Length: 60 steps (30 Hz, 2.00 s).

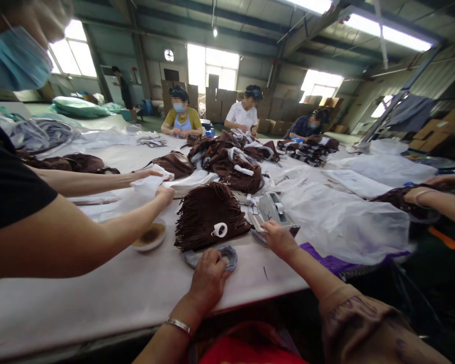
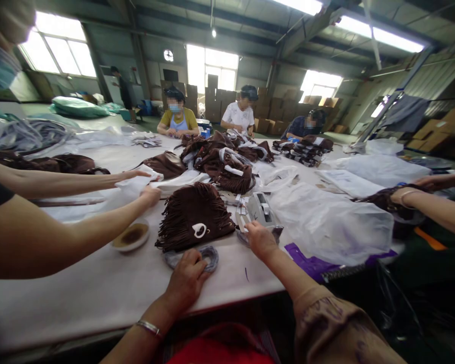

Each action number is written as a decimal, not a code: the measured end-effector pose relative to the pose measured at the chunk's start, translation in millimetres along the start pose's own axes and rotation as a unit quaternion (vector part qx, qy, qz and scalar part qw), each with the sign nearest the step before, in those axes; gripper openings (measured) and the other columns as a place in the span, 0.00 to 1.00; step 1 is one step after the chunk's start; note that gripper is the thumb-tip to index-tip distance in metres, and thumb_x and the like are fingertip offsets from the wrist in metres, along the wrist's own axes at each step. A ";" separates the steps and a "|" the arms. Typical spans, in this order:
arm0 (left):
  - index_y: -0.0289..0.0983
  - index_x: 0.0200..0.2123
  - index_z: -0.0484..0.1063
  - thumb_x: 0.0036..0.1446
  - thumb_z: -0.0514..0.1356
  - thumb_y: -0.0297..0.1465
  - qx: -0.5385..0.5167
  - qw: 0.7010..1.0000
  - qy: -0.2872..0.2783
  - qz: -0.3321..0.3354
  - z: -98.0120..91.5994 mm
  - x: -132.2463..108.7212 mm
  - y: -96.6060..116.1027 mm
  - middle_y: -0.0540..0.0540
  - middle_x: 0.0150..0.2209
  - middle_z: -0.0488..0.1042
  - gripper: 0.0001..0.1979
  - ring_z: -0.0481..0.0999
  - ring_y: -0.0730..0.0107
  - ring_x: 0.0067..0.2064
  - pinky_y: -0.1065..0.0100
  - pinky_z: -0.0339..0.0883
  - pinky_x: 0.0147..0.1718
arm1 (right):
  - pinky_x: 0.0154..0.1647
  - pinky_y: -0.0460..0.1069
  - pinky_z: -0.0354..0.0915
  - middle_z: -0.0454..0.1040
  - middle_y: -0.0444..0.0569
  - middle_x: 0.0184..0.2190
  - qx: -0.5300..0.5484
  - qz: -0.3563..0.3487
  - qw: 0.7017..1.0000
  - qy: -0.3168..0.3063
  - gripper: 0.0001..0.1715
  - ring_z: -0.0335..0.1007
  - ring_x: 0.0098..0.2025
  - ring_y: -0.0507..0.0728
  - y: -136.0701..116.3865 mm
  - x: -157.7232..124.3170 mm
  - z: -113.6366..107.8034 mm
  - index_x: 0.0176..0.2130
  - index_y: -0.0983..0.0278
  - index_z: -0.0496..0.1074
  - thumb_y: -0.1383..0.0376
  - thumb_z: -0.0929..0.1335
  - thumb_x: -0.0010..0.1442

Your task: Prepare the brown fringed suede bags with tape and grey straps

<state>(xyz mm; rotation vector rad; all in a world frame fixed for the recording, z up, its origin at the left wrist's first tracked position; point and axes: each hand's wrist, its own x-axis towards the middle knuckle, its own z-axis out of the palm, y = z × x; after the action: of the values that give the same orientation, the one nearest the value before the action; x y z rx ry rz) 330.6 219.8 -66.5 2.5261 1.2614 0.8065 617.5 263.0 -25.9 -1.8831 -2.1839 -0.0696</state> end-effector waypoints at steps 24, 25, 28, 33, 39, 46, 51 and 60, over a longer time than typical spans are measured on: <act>0.37 0.34 0.72 0.56 0.62 0.25 -0.002 1.000 0.007 0.002 -1.2 0.2 1.1 0.43 0.40 0.66 0.03 0.65 0.60 0.44 0.59 0.63 0.43 | 0.44 0.46 0.61 0.79 0.52 0.40 -0.017 0.100 0.992 -0.074 0.15 0.73 0.44 0.57 -2.6 39.6 -6.3 0.41 0.62 0.78 0.63 0.63 0.66; 0.37 0.34 0.72 0.56 0.62 0.25 -0.002 1.000 0.006 0.002 -1.3 0.1 1.3 0.44 0.40 0.66 0.03 0.65 0.60 0.44 0.59 0.64 0.43 | 0.44 0.46 0.62 0.80 0.52 0.39 -0.017 0.109 0.991 -0.082 0.15 0.74 0.44 0.57 -3.2 48.9 -4.2 0.40 0.62 0.79 0.63 0.63 0.65; 0.37 0.34 0.72 0.56 0.62 0.25 -0.003 1.000 0.001 -0.005 -1.0 0.2 1.8 0.44 0.40 0.66 0.03 0.64 0.60 0.44 0.59 0.64 0.43 | 0.43 0.48 0.64 0.80 0.57 0.39 -0.022 0.142 0.984 -0.104 0.15 0.75 0.44 0.60 -4.8 76.8 3.8 0.38 0.64 0.80 0.60 0.66 0.62; 0.37 0.34 0.71 0.56 0.62 0.25 -0.002 1.000 0.002 -0.013 -0.5 -0.2 1.8 0.43 0.41 0.66 0.03 0.64 0.60 0.44 0.59 0.64 0.43 | 0.41 0.51 0.68 0.80 0.64 0.40 -0.023 0.187 0.975 -0.117 0.15 0.77 0.43 0.65 -3.3 108.0 22.1 0.38 0.69 0.80 0.60 0.71 0.55; 0.37 0.33 0.71 0.53 0.63 0.23 -0.010 1.000 -0.002 -0.016 -2.4 0.5 1.1 0.43 0.41 0.66 0.05 0.65 0.59 0.45 0.58 0.65 0.44 | 0.40 0.50 0.68 0.80 0.58 0.34 0.031 0.174 0.980 -0.094 0.07 0.77 0.41 0.62 6.3 115.2 29.6 0.31 0.65 0.80 0.71 0.70 0.50; 0.37 0.34 0.72 0.56 0.63 0.26 -0.014 1.000 -0.008 -0.019 -1.8 1.9 0.6 0.43 0.40 0.66 0.03 0.65 0.59 0.44 0.59 0.64 0.42 | 0.33 0.46 0.69 0.79 0.49 0.32 0.157 0.153 0.974 -0.057 0.19 0.76 0.34 0.56 4.9 89.1 -8.1 0.47 0.66 0.77 0.69 0.66 0.56; 0.37 0.35 0.72 0.56 0.64 0.27 -0.005 1.000 -0.013 -0.016 0.0 0.2 0.5 0.43 0.41 0.66 0.03 0.65 0.59 0.45 0.58 0.64 0.45 | 0.19 0.45 0.64 0.71 0.38 0.21 0.321 0.124 0.926 -0.157 0.35 0.67 0.18 0.52 -26.6 11.6 3.7 0.62 0.64 0.63 0.71 0.63 0.55; 0.37 0.36 0.74 0.58 0.63 0.30 0.014 1.000 -0.015 0.003 -1.0 0.0 1.7 0.42 0.42 0.67 0.03 0.65 0.59 0.46 0.57 0.64 0.45 | 0.42 0.50 0.66 0.76 0.54 0.45 0.054 -0.034 0.986 -0.155 0.32 0.73 0.42 0.60 -46.1 -27.1 16.0 0.58 0.58 0.70 0.70 0.69 0.55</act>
<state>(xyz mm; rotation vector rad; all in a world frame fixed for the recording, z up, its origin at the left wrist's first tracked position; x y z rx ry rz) 331.2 218.7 -64.9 2.5558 1.2641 0.7542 573.4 232.6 -41.4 -1.8640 -2.3938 0.3462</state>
